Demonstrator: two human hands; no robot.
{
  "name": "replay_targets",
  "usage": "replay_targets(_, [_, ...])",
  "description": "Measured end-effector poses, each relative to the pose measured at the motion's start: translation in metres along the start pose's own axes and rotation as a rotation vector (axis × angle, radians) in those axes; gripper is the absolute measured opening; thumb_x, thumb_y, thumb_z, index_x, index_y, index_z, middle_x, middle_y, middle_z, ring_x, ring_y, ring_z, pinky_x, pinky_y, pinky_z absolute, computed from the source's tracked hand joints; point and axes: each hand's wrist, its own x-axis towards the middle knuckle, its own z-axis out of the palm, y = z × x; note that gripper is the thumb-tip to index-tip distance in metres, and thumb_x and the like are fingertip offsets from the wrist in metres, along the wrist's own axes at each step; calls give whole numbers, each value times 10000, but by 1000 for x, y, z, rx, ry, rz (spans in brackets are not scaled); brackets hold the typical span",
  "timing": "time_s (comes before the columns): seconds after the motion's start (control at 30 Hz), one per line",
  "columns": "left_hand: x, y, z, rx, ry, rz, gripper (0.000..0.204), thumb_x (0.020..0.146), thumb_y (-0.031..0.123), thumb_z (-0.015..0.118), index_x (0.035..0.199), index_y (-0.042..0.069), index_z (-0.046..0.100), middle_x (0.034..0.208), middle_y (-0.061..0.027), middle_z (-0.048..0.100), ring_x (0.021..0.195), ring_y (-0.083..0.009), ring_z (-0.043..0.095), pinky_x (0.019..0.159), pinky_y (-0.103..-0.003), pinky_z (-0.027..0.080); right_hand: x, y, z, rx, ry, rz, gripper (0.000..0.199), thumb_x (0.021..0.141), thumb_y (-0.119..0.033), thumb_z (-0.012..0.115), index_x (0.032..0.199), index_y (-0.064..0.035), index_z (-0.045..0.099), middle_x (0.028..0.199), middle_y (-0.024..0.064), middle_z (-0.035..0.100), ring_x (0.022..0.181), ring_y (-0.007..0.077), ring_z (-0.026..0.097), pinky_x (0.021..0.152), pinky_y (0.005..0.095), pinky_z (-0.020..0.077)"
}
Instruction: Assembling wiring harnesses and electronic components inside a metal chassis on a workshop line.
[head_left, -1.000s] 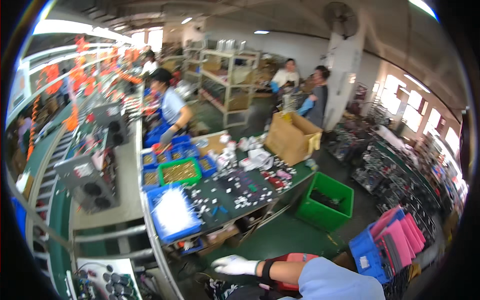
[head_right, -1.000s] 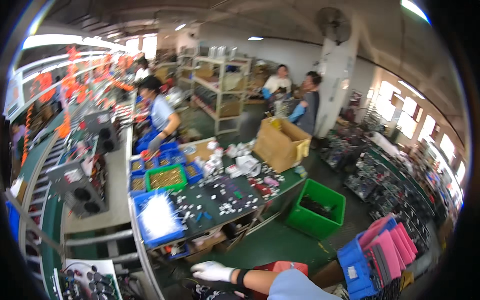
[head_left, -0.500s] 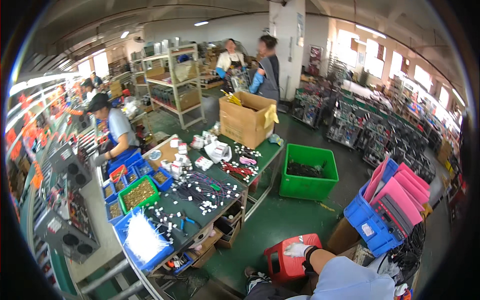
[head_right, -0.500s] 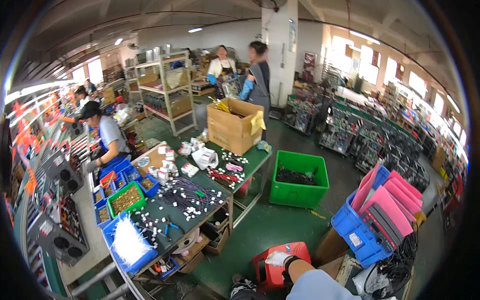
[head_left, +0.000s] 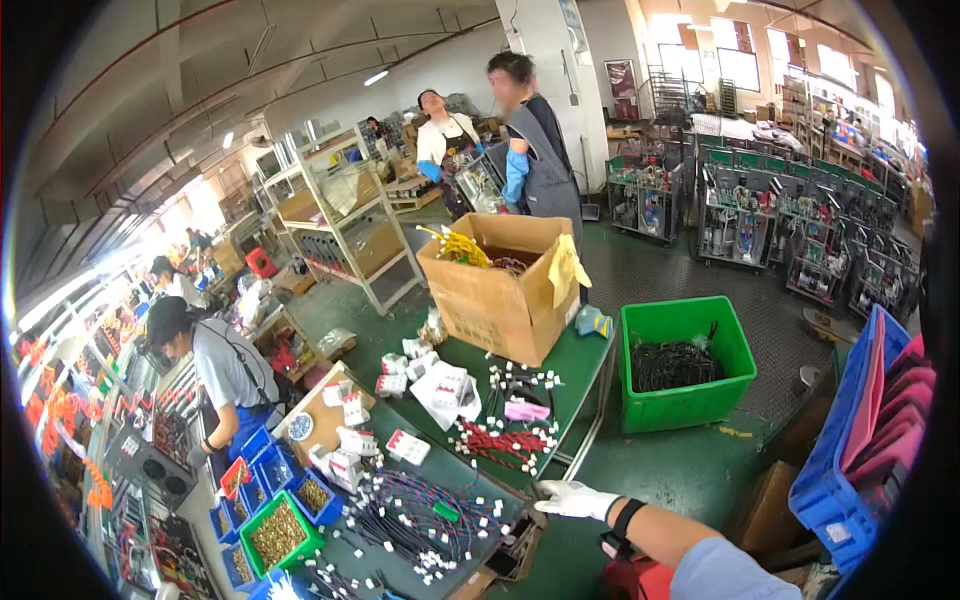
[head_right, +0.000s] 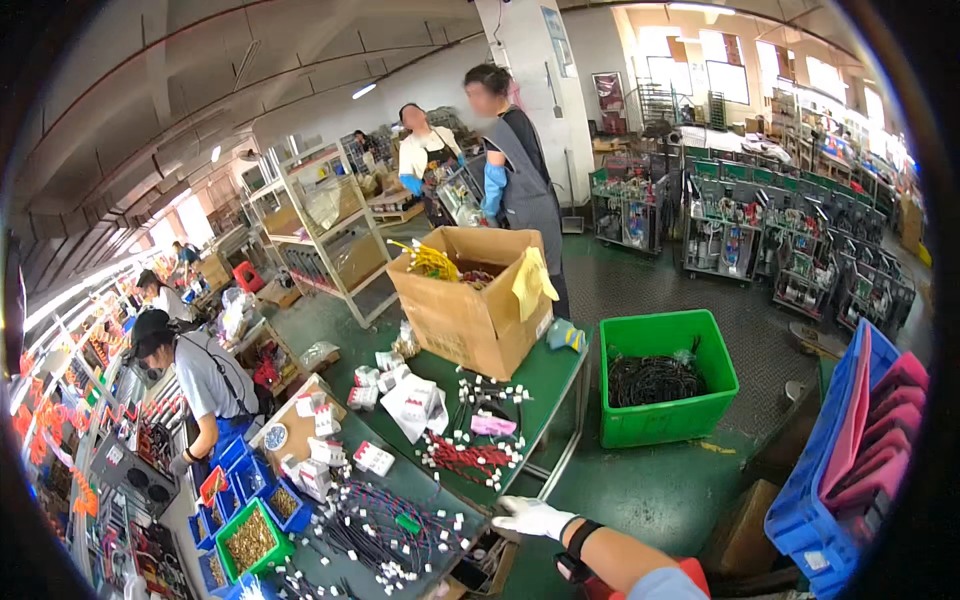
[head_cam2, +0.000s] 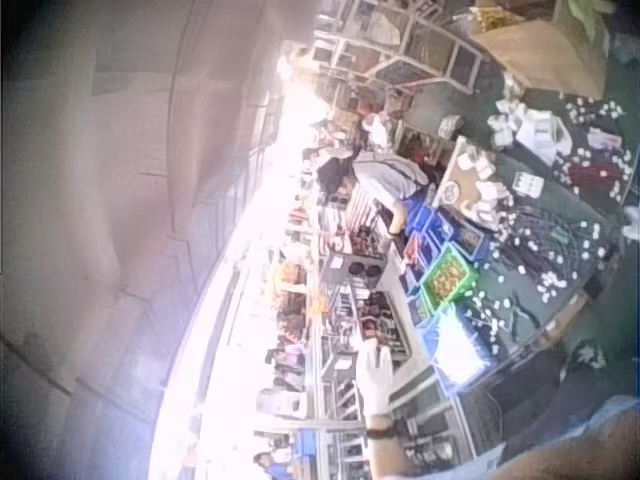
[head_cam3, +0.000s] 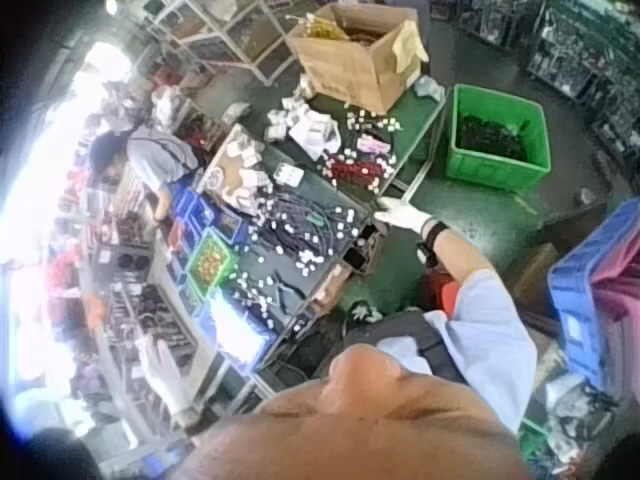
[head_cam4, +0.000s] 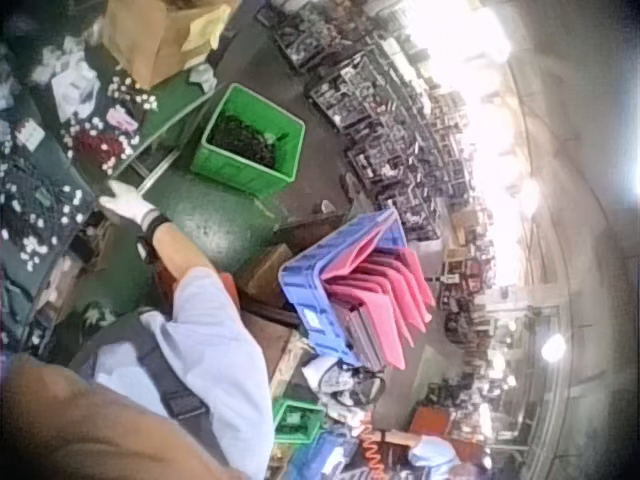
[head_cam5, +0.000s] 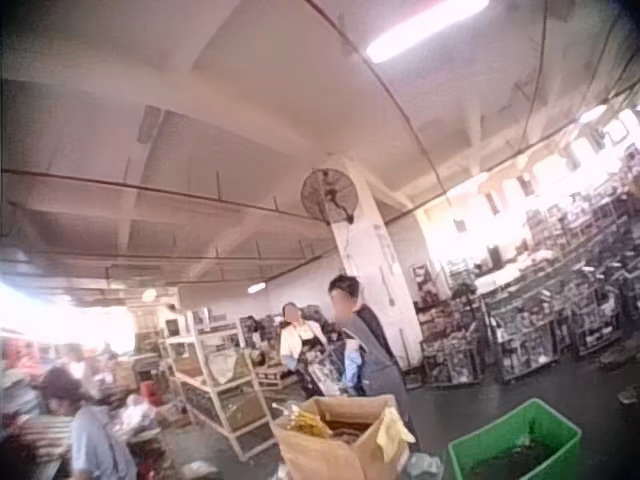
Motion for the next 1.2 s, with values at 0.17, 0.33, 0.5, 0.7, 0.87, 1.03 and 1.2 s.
replay_targets(0.17, [215,35,98,-302,185,9,220,897,77,522,1061,-1,645,999,-206,634,846,-364,603,809,-405,478,-9,-33,-199,-286,429,-187,591,908,-465,589,1287,-12,561,1142,202,638,1082,331,616,955,393,482])
replay_targets(0.33, [376,229,293,-781,-67,236,295,952,200,516,1133,5,643,1101,-185,656,1045,-341,617,912,-407,480,-20,14,-350,283,955,252,566,952,-324,608,1353,55,480,1298,189,587,1205,241,559,1037,351,432])
replay_targets(0.5, [523,452,383,-1243,-257,26,414,962,425,548,1102,40,608,1011,-64,613,829,-171,586,717,-288,487,100,23,-501,297,972,225,860,898,-518,632,1429,94,345,1407,261,480,1318,312,472,1086,376,383])
replay_targets(0.7, [609,600,448,-1199,-494,-242,461,841,396,700,904,-60,677,790,-67,666,732,-133,593,627,-318,471,312,57,-593,-228,357,137,787,736,-724,602,935,29,712,943,269,685,952,368,670,807,423,517])
replay_targets(0.87, [608,591,437,-1059,-596,-184,240,796,148,562,901,-33,679,780,-45,669,679,-140,627,563,-312,465,332,79,-602,-284,390,-26,486,840,-461,591,754,5,702,743,204,684,749,366,685,730,453,544])
replay_targets(1.03, [593,615,381,-917,-552,14,195,801,97,563,926,-12,667,782,-25,656,682,-113,610,591,-283,479,287,87,-643,-225,563,25,441,837,-440,607,661,-44,688,644,195,636,624,366,646,608,469,507])
replay_targets(1.2, [583,674,299,-1178,-446,139,187,792,98,529,802,-66,618,651,-16,584,597,-76,504,533,-296,416,190,74,-688,-449,805,-203,457,852,-435,603,636,-35,657,615,187,609,590,377,614,576,463,480])
